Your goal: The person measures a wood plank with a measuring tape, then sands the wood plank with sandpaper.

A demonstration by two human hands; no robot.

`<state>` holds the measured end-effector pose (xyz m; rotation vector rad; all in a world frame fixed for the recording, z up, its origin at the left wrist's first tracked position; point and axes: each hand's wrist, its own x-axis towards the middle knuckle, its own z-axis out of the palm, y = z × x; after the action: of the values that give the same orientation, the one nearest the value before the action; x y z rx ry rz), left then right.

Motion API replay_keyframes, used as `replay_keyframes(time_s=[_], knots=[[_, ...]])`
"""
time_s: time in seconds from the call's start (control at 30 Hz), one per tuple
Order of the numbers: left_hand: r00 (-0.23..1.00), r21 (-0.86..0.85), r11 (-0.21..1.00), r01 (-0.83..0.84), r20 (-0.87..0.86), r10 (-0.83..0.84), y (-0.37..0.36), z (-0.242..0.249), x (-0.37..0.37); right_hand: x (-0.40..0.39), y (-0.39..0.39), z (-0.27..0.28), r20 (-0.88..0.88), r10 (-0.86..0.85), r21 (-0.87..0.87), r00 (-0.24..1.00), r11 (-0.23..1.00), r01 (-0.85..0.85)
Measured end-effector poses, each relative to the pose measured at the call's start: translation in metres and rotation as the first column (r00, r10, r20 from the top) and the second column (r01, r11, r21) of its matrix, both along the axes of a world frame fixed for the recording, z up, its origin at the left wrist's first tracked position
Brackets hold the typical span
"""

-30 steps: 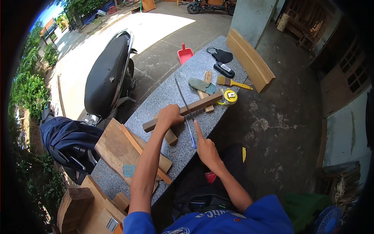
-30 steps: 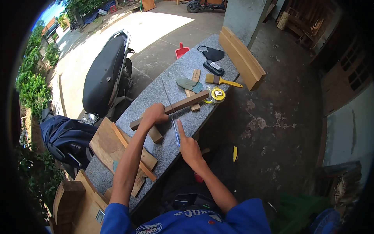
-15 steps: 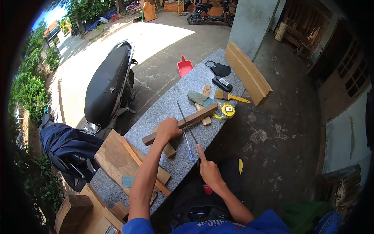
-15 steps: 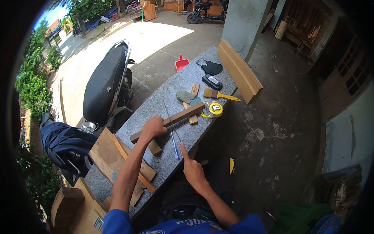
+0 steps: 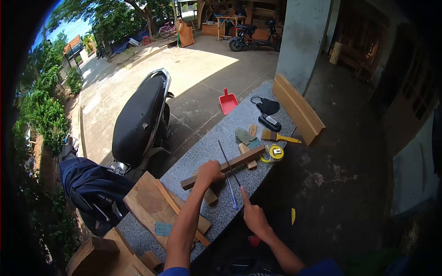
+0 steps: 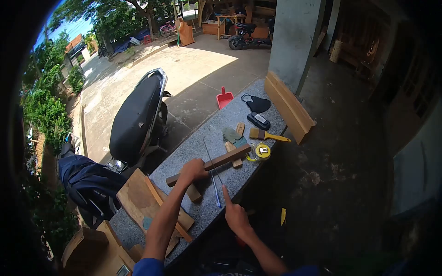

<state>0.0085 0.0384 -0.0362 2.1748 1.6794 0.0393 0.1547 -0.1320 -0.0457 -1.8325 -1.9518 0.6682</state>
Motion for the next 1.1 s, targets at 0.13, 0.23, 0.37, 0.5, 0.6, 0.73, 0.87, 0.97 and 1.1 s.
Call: replay_keyframes(time_s=[0.13, 0.23, 0.37, 0.5, 0.6, 0.73, 0.87, 0.97, 1.1], knots=[[0.987, -0.028, 0.99, -0.139, 0.075, 0.141, 0.008, 0.0, -0.004, -0.018, 0.067, -0.004, 0.01, 0.009, 0.101, 1.0, 0.995, -0.01], [0.996, -0.003, 0.997, -0.077, 0.032, 0.077, 0.008, 0.006, -0.003, -0.018, 0.052, -0.008, -0.007, -0.017, 0.094, 1.0, 0.995, 0.017], [0.998, -0.001, 0.999, -0.05, -0.039, 0.05, 0.004, 0.01, -0.005, -0.006, -0.011, -0.002, -0.005, -0.027, -0.034, 1.0, 0.999, 0.027], [0.999, 0.033, 0.999, -0.031, -0.037, 0.032, 0.003, 0.007, -0.003, 0.008, -0.029, 0.014, -0.026, -0.02, -0.12, 0.999, 0.993, 0.016], [0.999, 0.052, 0.999, -0.008, -0.035, 0.009, 0.001, 0.009, -0.003, -0.003, 0.012, 0.0, 0.009, -0.018, 0.007, 1.0, 1.0, 0.018], [1.0, 0.114, 0.993, -0.028, 0.017, 0.026, 0.003, 0.002, -0.006, -0.033, 0.092, -0.003, -0.073, -0.012, 0.125, 0.997, 0.992, 0.021], [0.999, 0.131, 0.991, -0.029, -0.013, 0.031, -0.001, 0.004, -0.003, -0.039, 0.114, -0.005, -0.079, -0.001, 0.17, 0.997, 0.985, 0.014], [0.999, 0.06, 0.998, -0.033, -0.041, 0.035, 0.004, 0.0, -0.002, -0.029, 0.068, -0.012, -0.005, 0.0, 0.131, 1.0, 0.991, 0.001], [0.998, 0.075, 0.995, -0.059, -0.013, 0.06, 0.006, 0.004, -0.003, 0.0, -0.018, 0.006, 0.001, 0.004, -0.041, 1.0, 0.999, -0.004]])
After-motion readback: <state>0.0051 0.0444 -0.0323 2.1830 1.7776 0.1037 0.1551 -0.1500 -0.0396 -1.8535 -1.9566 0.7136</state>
